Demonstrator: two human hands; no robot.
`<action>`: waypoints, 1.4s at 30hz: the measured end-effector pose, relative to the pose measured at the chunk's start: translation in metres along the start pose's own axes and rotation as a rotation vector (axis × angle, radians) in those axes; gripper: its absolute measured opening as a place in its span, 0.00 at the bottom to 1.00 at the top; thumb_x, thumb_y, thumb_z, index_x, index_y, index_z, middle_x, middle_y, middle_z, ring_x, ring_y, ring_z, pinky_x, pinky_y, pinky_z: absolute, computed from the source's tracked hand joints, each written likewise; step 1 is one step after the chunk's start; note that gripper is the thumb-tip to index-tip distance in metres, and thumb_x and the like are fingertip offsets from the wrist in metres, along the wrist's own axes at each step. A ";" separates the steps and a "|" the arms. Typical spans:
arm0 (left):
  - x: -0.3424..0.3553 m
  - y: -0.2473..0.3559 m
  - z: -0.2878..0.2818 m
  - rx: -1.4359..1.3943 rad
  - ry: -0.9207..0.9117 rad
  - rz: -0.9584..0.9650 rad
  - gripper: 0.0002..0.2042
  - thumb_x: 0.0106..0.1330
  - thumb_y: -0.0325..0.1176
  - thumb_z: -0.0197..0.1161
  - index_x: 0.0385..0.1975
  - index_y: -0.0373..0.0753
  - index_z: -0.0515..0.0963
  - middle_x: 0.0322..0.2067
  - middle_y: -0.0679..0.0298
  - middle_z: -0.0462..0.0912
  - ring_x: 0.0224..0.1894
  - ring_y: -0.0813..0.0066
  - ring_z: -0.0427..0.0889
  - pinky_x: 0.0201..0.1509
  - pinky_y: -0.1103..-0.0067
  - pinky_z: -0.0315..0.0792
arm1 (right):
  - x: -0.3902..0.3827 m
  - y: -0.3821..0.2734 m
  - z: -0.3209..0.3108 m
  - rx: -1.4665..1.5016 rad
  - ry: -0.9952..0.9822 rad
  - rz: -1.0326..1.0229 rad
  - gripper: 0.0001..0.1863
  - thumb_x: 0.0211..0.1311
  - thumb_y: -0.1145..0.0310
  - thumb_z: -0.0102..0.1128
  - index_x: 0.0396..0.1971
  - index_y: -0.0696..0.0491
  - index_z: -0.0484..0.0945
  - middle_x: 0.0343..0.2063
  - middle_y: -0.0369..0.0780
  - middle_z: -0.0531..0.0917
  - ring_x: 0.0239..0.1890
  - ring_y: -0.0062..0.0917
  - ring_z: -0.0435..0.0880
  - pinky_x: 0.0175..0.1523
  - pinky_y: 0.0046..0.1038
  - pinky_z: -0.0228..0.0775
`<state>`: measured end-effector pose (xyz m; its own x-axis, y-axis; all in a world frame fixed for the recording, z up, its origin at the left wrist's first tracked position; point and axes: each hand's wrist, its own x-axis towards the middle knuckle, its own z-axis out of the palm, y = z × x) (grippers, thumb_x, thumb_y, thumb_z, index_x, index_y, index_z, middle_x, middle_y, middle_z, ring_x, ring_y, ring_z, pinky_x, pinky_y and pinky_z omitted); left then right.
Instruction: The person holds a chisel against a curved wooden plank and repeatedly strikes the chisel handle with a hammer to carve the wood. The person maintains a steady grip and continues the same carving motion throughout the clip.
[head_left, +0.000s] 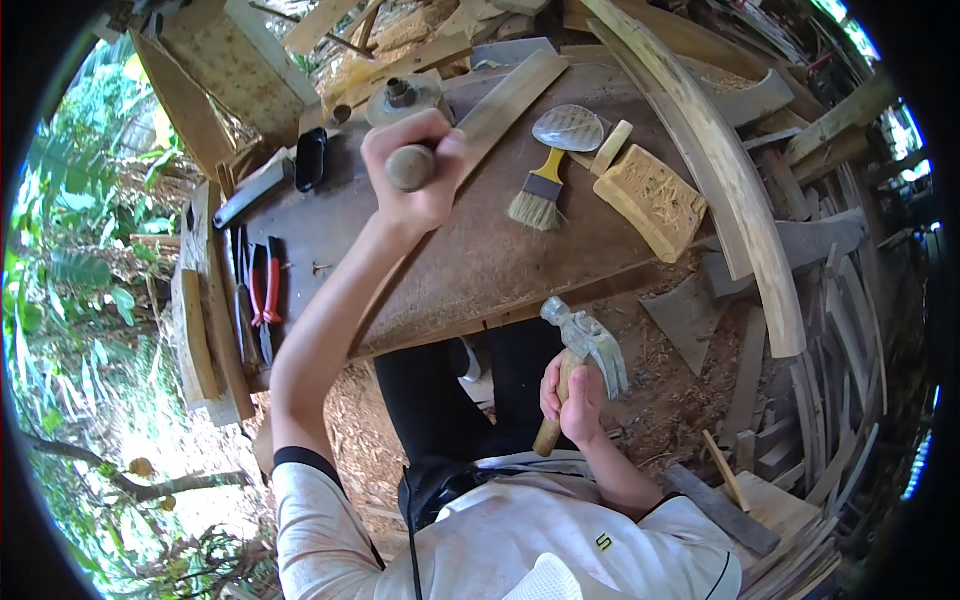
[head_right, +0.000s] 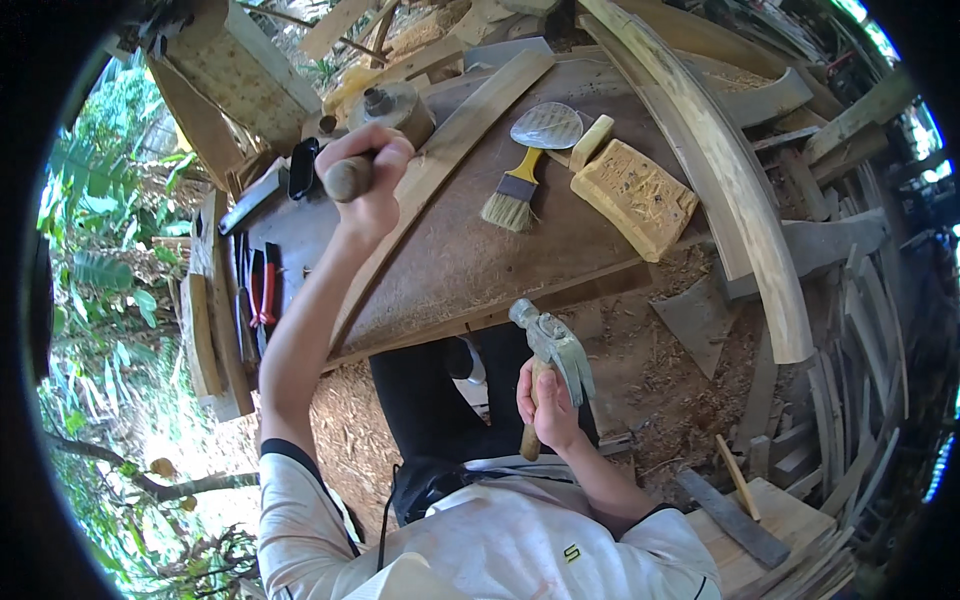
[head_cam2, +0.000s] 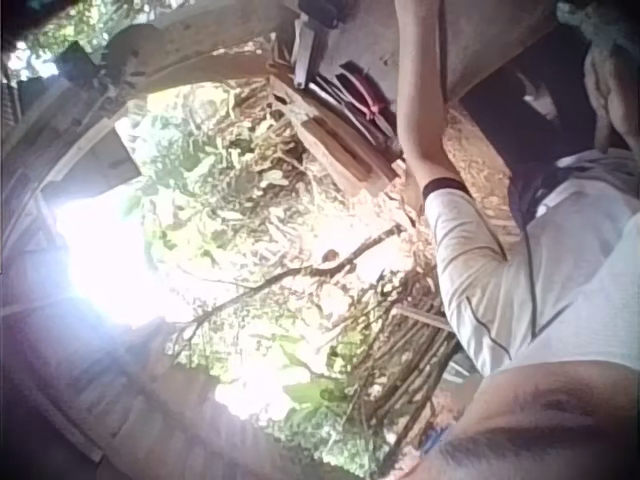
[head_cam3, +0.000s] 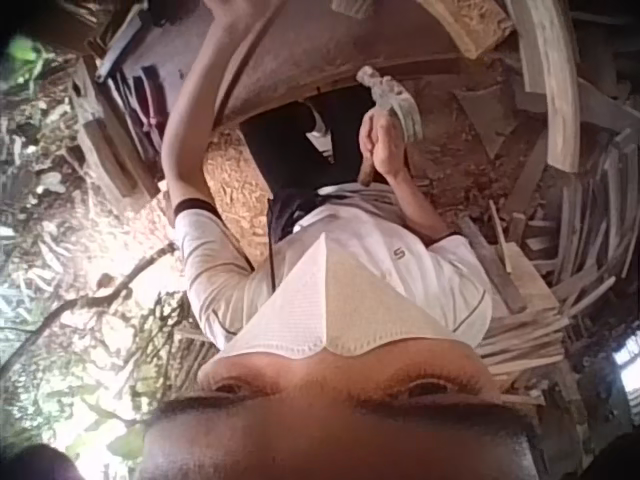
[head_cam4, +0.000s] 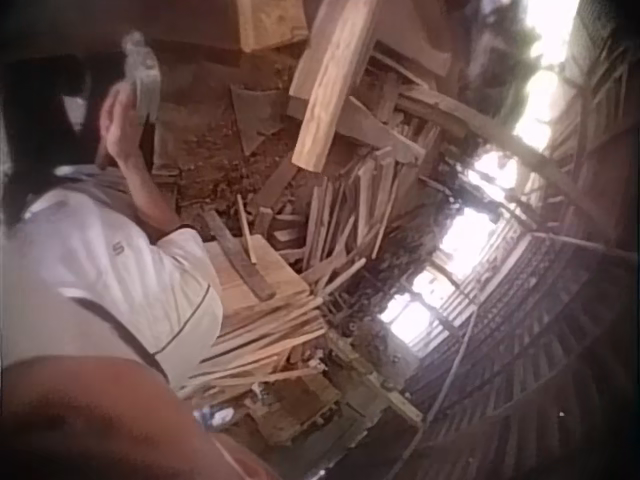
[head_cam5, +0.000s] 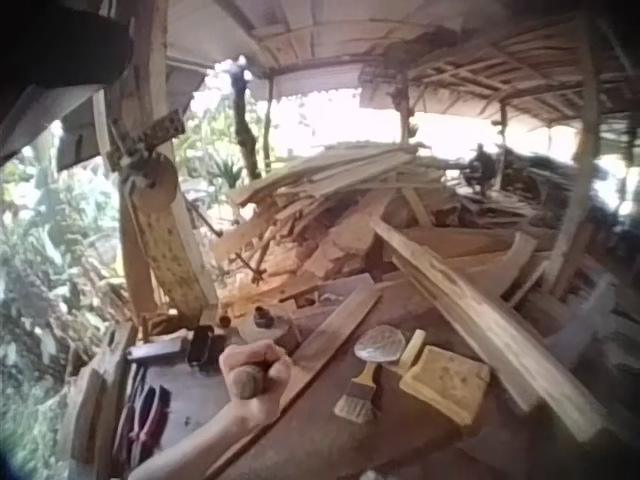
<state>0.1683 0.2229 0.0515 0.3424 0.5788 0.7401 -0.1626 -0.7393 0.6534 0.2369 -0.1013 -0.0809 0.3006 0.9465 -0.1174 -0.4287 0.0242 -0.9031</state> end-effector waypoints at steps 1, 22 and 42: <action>0.001 0.001 0.001 -0.028 0.034 -0.060 0.10 0.56 0.27 0.64 0.18 0.33 0.71 0.14 0.66 0.67 0.19 0.79 0.65 0.25 0.78 0.61 | -0.001 0.001 0.000 0.005 -0.002 0.010 0.31 0.77 0.33 0.41 0.35 0.50 0.66 0.17 0.30 0.66 0.15 0.12 0.64 0.19 0.17 0.58; -0.068 0.008 -0.037 0.046 -0.542 0.315 0.11 0.39 0.25 0.65 0.19 0.39 0.68 0.19 0.62 0.68 0.25 0.60 0.71 0.39 0.69 0.70 | -0.015 0.009 0.002 0.054 0.015 0.070 0.26 0.81 0.43 0.45 0.33 0.52 0.69 0.16 0.30 0.67 0.12 0.11 0.64 0.16 0.17 0.57; -0.073 -0.018 -0.025 0.092 -0.519 0.439 0.15 0.56 0.28 0.73 0.21 0.41 0.68 0.22 0.63 0.71 0.26 0.61 0.74 0.35 0.71 0.70 | -0.003 0.028 0.019 -0.019 -0.064 0.165 0.25 0.82 0.43 0.43 0.35 0.51 0.70 0.15 0.29 0.67 0.12 0.12 0.65 0.17 0.18 0.57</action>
<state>0.1232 0.2025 -0.0110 0.6658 -0.0043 0.7461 -0.3166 -0.9071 0.2774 0.2072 -0.0975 -0.0983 0.1724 0.9557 -0.2385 -0.4517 -0.1384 -0.8814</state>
